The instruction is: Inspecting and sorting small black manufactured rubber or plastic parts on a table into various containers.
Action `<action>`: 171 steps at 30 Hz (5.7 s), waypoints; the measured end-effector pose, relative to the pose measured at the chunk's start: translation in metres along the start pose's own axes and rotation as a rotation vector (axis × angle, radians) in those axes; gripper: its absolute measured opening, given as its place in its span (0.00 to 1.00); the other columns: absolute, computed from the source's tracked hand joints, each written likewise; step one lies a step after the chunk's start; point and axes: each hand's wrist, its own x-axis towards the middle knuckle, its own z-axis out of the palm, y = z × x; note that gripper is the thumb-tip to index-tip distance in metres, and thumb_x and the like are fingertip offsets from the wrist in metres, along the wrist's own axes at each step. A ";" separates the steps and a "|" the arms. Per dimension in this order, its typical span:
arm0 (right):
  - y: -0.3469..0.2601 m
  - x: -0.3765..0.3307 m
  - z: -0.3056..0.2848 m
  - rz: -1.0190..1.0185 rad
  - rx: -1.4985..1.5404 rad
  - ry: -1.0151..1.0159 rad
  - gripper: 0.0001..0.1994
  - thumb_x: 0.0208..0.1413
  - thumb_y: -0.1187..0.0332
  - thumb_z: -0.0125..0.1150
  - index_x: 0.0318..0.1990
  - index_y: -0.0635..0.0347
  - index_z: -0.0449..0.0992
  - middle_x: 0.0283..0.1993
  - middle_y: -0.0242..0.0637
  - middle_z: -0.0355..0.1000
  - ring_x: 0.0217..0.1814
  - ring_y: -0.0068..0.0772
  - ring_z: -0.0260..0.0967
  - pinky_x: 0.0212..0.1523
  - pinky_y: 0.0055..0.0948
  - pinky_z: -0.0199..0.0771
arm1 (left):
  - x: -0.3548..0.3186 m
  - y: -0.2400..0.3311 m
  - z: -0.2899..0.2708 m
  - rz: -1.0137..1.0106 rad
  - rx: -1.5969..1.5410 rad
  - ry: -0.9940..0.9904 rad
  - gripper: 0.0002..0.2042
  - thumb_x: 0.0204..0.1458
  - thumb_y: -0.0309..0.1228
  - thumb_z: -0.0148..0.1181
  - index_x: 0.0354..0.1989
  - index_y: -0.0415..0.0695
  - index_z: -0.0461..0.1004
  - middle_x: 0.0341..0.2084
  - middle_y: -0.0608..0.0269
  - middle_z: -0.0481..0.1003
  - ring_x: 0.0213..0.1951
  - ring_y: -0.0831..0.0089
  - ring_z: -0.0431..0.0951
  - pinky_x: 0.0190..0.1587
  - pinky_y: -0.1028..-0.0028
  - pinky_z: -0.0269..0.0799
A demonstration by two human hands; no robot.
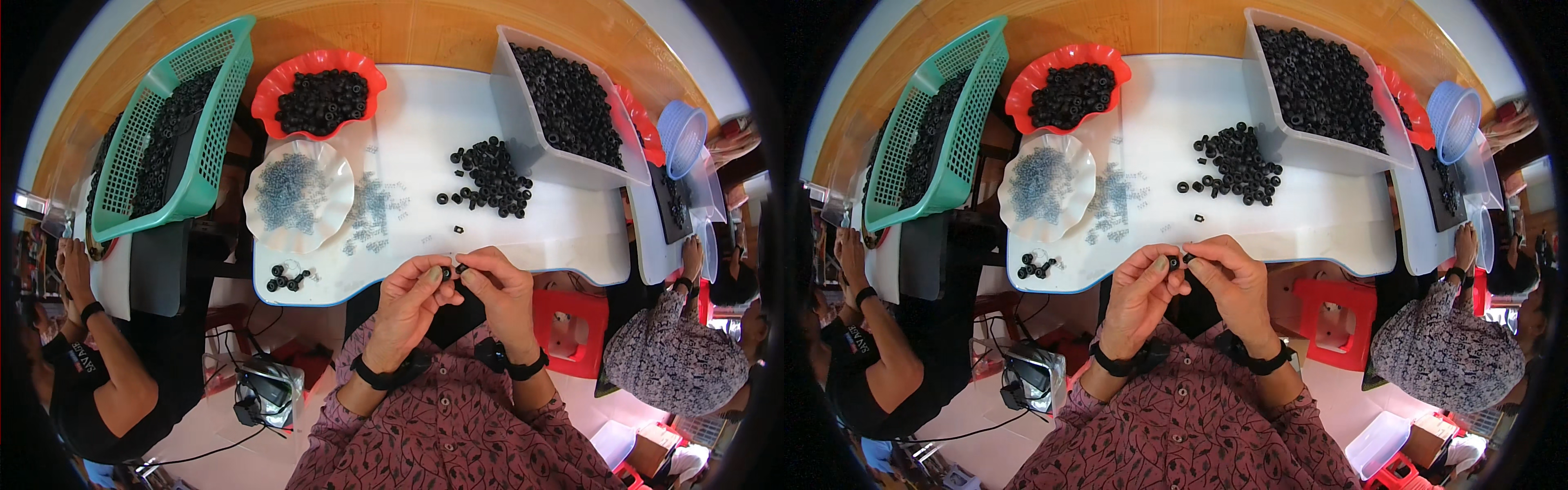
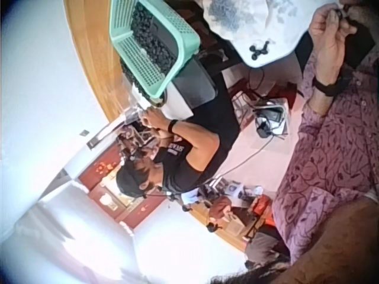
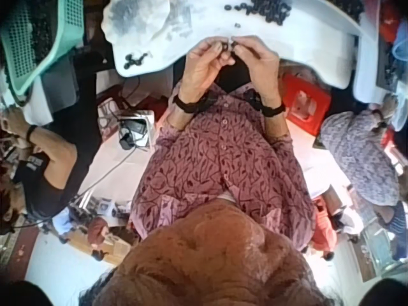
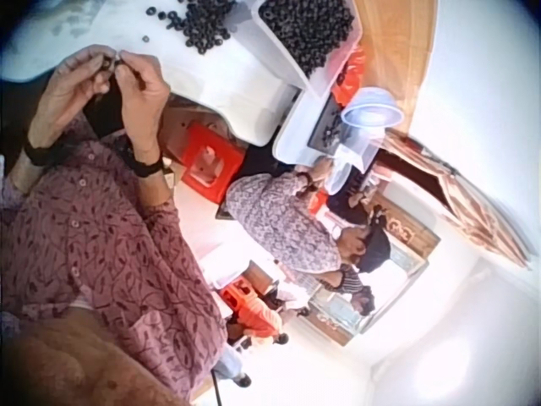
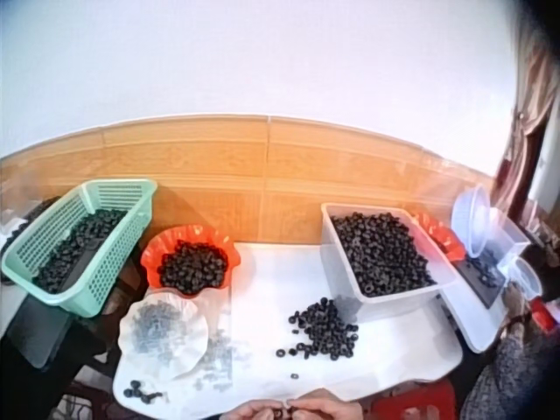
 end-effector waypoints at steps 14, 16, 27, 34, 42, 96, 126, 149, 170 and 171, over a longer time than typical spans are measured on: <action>0.005 -0.008 0.009 -0.162 -0.172 0.048 0.12 0.58 0.81 0.57 0.48 0.64 0.77 0.43 0.35 0.70 0.40 0.20 0.71 0.42 0.17 0.71 | -0.003 -0.001 0.003 0.039 0.110 0.067 0.10 0.62 0.25 0.50 0.48 0.34 0.72 0.33 0.63 0.75 0.32 0.80 0.75 0.41 0.71 0.80; 0.007 -0.008 0.008 -0.164 -0.183 0.067 0.11 0.57 0.81 0.57 0.47 0.64 0.77 0.43 0.35 0.71 0.41 0.20 0.71 0.43 0.18 0.72 | -0.003 -0.001 0.005 0.028 0.110 0.085 0.10 0.62 0.25 0.50 0.48 0.34 0.72 0.33 0.63 0.75 0.32 0.80 0.75 0.41 0.71 0.80; 0.008 -0.009 0.005 -0.047 -0.108 0.074 0.11 0.58 0.80 0.58 0.48 0.65 0.75 0.42 0.33 0.72 0.42 0.20 0.71 0.43 0.19 0.72 | -0.004 -0.001 0.004 0.044 0.138 0.066 0.10 0.62 0.25 0.50 0.48 0.33 0.72 0.34 0.61 0.75 0.32 0.79 0.77 0.41 0.70 0.80; 0.004 -0.006 0.003 -0.009 -0.068 0.076 0.09 0.56 0.82 0.59 0.44 0.65 0.77 0.41 0.33 0.72 0.43 0.21 0.72 0.45 0.20 0.72 | -0.003 -0.003 0.004 0.042 0.124 0.055 0.10 0.62 0.25 0.51 0.47 0.34 0.73 0.35 0.59 0.76 0.33 0.77 0.76 0.42 0.69 0.80; 0.002 -0.007 0.001 -0.001 0.004 0.121 0.09 0.53 0.83 0.60 0.42 0.65 0.79 0.41 0.32 0.71 0.43 0.22 0.72 0.46 0.20 0.72 | -0.003 -0.002 0.006 -0.063 -0.084 0.047 0.11 0.62 0.26 0.50 0.49 0.35 0.72 0.37 0.59 0.75 0.36 0.76 0.75 0.44 0.69 0.79; -0.003 -0.008 0.021 -0.039 -0.047 0.138 0.09 0.53 0.82 0.60 0.41 0.65 0.79 0.40 0.31 0.68 0.37 0.17 0.68 0.39 0.17 0.70 | -0.007 -0.004 0.006 0.104 0.070 0.061 0.10 0.61 0.23 0.51 0.49 0.33 0.71 0.30 0.60 0.76 0.32 0.76 0.78 0.40 0.70 0.81; -0.011 -0.009 0.021 -0.242 -0.418 0.049 0.06 0.54 0.81 0.59 0.40 0.66 0.76 0.39 0.35 0.67 0.37 0.23 0.71 0.39 0.20 0.74 | -0.019 0.005 0.010 0.182 0.492 0.171 0.11 0.60 0.20 0.51 0.49 0.32 0.74 0.30 0.57 0.79 0.32 0.75 0.80 0.41 0.76 0.79; -0.007 -0.011 0.021 -0.204 -0.562 0.077 0.08 0.48 0.82 0.62 0.37 0.63 0.75 0.38 0.37 0.67 0.39 0.33 0.67 0.38 0.27 0.72 | -0.020 0.005 0.011 0.200 0.567 0.226 0.10 0.58 0.20 0.54 0.47 0.33 0.75 0.32 0.60 0.79 0.33 0.79 0.79 0.41 0.81 0.77; -0.004 -0.009 0.023 -0.200 -0.559 0.060 0.08 0.51 0.82 0.60 0.38 0.63 0.74 0.36 0.37 0.67 0.36 0.31 0.69 0.35 0.26 0.72 | -0.016 0.000 0.004 0.094 0.266 0.168 0.10 0.61 0.21 0.51 0.48 0.32 0.73 0.34 0.61 0.77 0.32 0.80 0.77 0.41 0.79 0.77; -0.004 -0.009 0.024 -0.202 -0.550 0.066 0.07 0.52 0.82 0.60 0.38 0.64 0.74 0.37 0.37 0.67 0.35 0.29 0.70 0.35 0.25 0.72 | -0.016 0.001 0.006 0.086 0.249 0.175 0.10 0.61 0.22 0.51 0.48 0.32 0.73 0.34 0.60 0.77 0.33 0.79 0.76 0.41 0.78 0.75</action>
